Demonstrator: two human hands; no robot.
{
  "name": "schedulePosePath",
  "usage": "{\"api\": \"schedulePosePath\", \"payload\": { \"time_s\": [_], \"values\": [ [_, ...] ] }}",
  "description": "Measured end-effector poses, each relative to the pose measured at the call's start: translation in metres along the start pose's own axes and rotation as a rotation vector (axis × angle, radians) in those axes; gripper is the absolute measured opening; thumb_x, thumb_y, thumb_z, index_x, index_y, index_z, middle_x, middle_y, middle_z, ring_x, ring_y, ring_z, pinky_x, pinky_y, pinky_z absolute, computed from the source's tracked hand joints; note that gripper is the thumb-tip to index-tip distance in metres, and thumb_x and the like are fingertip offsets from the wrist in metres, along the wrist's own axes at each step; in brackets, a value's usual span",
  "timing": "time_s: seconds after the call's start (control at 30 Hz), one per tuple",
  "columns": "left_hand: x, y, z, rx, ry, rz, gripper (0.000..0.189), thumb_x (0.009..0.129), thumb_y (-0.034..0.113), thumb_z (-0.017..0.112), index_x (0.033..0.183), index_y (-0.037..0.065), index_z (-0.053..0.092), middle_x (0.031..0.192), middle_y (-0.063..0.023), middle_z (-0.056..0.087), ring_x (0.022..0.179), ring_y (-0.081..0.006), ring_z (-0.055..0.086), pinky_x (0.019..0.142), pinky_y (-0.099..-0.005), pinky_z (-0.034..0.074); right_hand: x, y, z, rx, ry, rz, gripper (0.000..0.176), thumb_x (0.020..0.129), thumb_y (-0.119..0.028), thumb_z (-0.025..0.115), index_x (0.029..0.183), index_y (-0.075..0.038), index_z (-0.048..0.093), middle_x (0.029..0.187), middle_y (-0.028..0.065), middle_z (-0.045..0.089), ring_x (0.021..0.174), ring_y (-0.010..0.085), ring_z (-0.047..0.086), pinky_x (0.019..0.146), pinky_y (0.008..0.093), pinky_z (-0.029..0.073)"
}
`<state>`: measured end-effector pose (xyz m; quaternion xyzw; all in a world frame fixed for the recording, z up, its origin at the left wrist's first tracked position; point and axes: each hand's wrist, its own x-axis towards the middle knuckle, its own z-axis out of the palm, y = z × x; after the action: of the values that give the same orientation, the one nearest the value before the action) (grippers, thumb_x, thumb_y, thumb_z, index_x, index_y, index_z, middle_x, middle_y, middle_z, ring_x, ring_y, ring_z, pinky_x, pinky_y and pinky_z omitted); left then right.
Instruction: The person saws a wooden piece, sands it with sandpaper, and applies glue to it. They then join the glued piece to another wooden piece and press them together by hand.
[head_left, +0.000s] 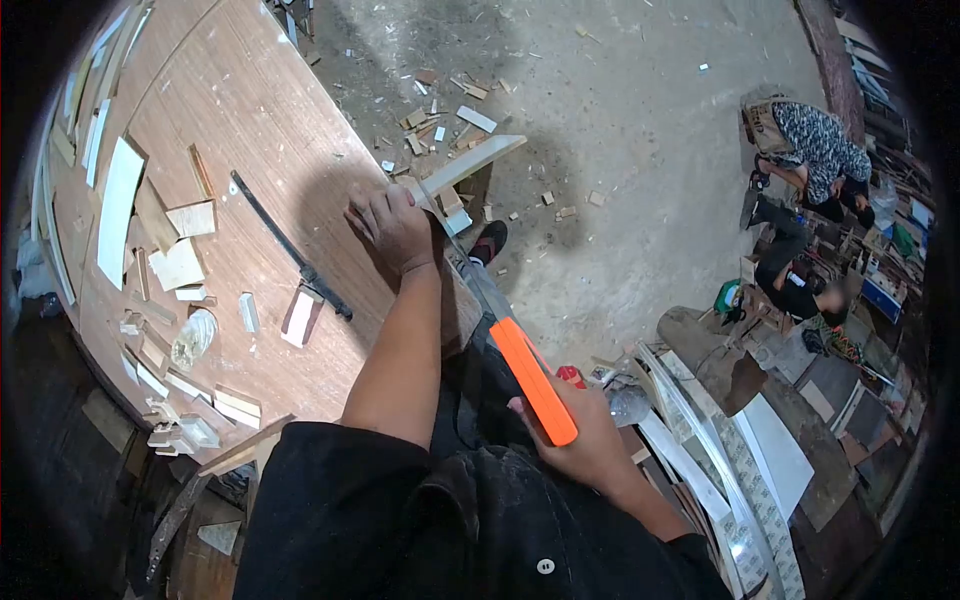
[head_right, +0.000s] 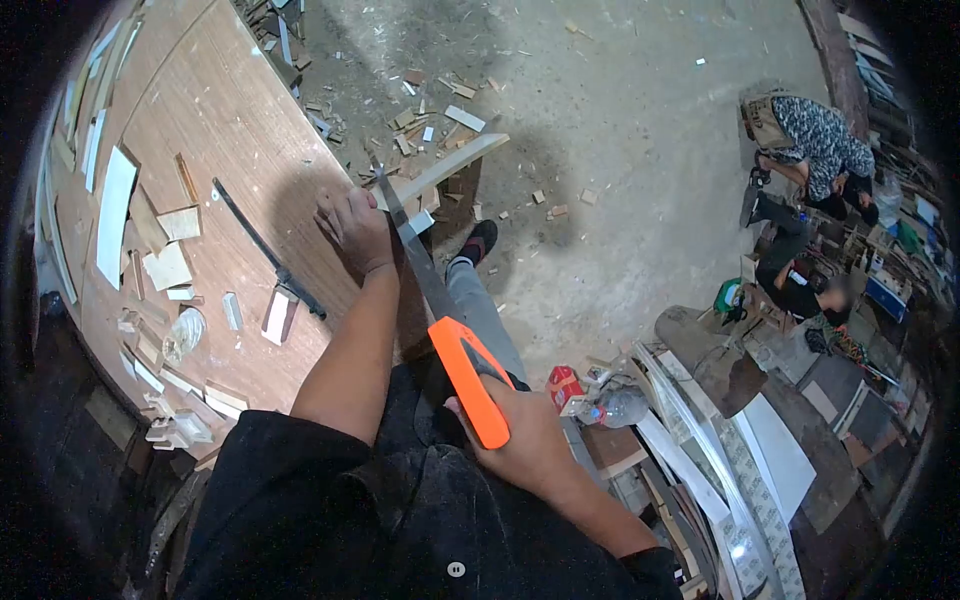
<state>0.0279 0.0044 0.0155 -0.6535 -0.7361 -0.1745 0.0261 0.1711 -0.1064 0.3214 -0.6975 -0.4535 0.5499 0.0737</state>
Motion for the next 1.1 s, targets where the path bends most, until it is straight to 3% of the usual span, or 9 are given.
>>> {"api": "schedulePosePath", "payload": {
  "time_s": [0.27,0.47,0.73,0.77,0.87,0.9,0.93,1.1],
  "values": [
    [0.006,0.002,-0.009,-0.063,0.008,-0.009,0.005,0.079,0.007,0.056,0.078,0.011,0.059,0.093,-0.0103,0.058,0.12,-0.0369,0.046,0.104,-0.0574,0.031,-0.005,0.013,0.017,0.094,0.121,0.02,0.023,0.087,-0.018,0.069,0.099,0.001,0.063,0.072,0.0172,0.064,0.066,0.0316,0.067,0.058,0.0356,0.049],
    [0.004,0.004,-0.014,-0.171,-0.018,-0.055,0.005,0.079,0.008,0.055,0.078,0.009,0.06,0.092,-0.0106,0.058,0.121,-0.0371,0.044,0.105,-0.0588,0.029,-0.02,0.031,0.045,0.088,0.245,-0.034,0.019,0.088,-0.017,0.069,0.093,0.001,0.064,0.063,0.0145,0.059,0.053,0.0267,0.06,0.052,0.0326,0.045],
    [-0.002,0.001,-0.015,-0.268,-0.023,-0.018,0.007,0.079,0.006,0.052,0.08,0.009,0.058,0.093,-0.0135,0.055,0.123,-0.0425,0.042,0.107,-0.0648,0.024,-0.054,0.079,0.071,0.028,0.38,-0.245,0.013,0.085,-0.01,0.069,0.082,0.001,0.061,0.061,0.0131,0.056,0.049,0.0279,0.056,0.048,0.0353,0.041],
    [-0.002,0.002,-0.018,-0.309,-0.012,-0.028,0.008,0.079,0.005,0.051,0.08,0.008,0.058,0.092,-0.014,0.056,0.122,-0.043,0.043,0.107,-0.0629,0.024,-0.058,0.083,0.072,0.013,0.447,-0.313,0.014,0.084,-0.009,0.069,0.08,0.001,0.06,0.062,0.0135,0.056,0.049,0.0285,0.056,0.048,0.036,0.041],
    [0.0,0.001,-0.025,-0.447,-0.022,-0.038,0.01,0.078,0.005,0.048,0.08,0.006,0.058,0.09,-0.0153,0.057,0.116,-0.0435,0.047,0.107,-0.0561,0.028,-0.062,0.102,0.077,0.124,0.512,-0.273,0.014,0.084,-0.008,0.069,0.078,0.001,0.059,0.063,0.0132,0.056,0.05,0.0278,0.056,0.048,0.0359,0.041],
    [0.001,0.003,-0.031,-0.439,0.013,-0.003,0.01,0.079,0.006,0.048,0.08,0.006,0.058,0.09,-0.0153,0.059,0.115,-0.0425,0.048,0.106,-0.0545,0.03,-0.056,0.094,0.074,0.141,0.615,-0.368,0.016,0.084,-0.009,0.067,0.075,0.001,0.058,0.062,0.0117,0.055,0.049,0.0255,0.055,0.048,0.0347,0.042],
    [0.002,0.004,-0.036,-0.43,0.045,0.031,0.01,0.079,0.007,0.048,0.08,0.005,0.058,0.091,-0.0152,0.06,0.113,-0.0414,0.049,0.105,-0.053,0.031,-0.059,0.101,0.072,0.311,0.55,-0.173,0.018,0.086,-0.01,0.065,0.074,0.0,0.057,0.062,0.0097,0.054,0.05,0.0201,0.054,0.05,0.0323,0.042],
    [-0.002,-0.014,-0.032,-0.501,0.077,0.05,0.008,0.08,0.007,0.05,0.082,0.004,0.058,0.091,-0.0151,0.06,0.109,-0.0413,0.053,0.1,-0.0502,0.037,-0.066,0.103,0.069,0.398,0.646,-0.092,0.023,0.089,-0.015,0.065,0.074,-0.001,0.056,0.059,0.0044,0.052,0.052,0.0133,0.049,0.051,0.0294,0.041]
  ]
}}
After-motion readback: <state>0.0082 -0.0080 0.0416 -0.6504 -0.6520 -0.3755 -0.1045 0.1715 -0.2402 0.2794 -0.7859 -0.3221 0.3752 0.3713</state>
